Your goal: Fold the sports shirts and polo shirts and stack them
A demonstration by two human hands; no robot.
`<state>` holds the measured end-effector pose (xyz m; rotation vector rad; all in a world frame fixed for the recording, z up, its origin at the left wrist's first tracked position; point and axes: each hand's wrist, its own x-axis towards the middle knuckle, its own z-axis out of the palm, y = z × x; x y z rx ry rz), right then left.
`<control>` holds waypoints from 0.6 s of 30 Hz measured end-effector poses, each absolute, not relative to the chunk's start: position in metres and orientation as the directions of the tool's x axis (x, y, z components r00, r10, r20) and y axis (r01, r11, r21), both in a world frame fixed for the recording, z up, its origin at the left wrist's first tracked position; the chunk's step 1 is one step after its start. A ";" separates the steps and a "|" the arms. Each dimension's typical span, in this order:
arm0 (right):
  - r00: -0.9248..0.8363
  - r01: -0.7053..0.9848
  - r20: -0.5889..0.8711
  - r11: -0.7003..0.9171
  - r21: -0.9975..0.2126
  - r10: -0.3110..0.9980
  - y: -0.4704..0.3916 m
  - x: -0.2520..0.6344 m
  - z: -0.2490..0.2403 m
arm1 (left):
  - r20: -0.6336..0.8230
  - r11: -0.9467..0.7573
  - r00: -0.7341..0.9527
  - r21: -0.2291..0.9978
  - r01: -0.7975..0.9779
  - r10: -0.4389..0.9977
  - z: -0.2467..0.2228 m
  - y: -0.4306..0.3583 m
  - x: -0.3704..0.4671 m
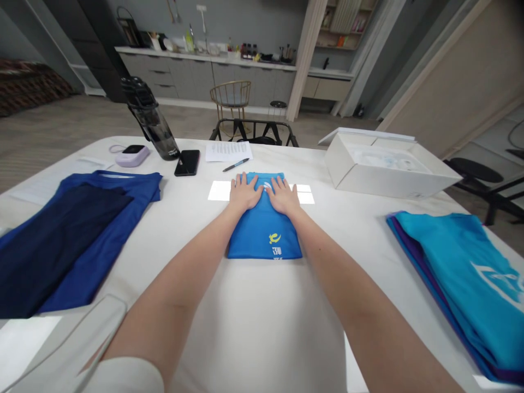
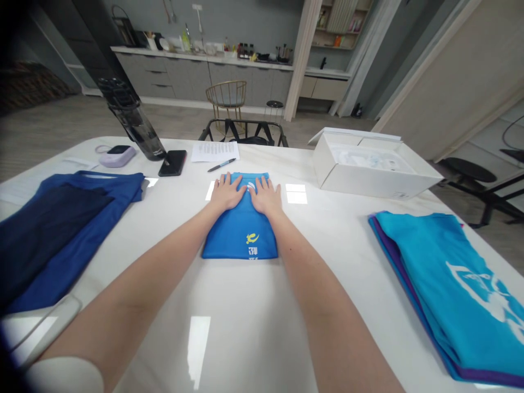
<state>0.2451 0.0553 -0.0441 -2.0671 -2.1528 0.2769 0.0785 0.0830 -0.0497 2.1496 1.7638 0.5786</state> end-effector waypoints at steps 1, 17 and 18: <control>-0.029 0.974 -0.032 0.022 -0.226 0.999 0.052 0.246 -0.043 | 0.136 -0.218 0.175 0.455 0.863 0.975 -0.048 0.079 0.079; -0.156 0.962 0.038 0.161 -0.222 0.987 -0.086 0.226 -0.033 | 0.109 -0.396 0.384 0.361 0.844 0.917 -0.040 -0.069 0.079; -0.141 0.967 0.039 0.146 -0.208 0.989 -0.094 0.227 -0.034 | 0.129 -0.394 0.372 0.341 0.854 0.919 -0.040 -0.077 0.078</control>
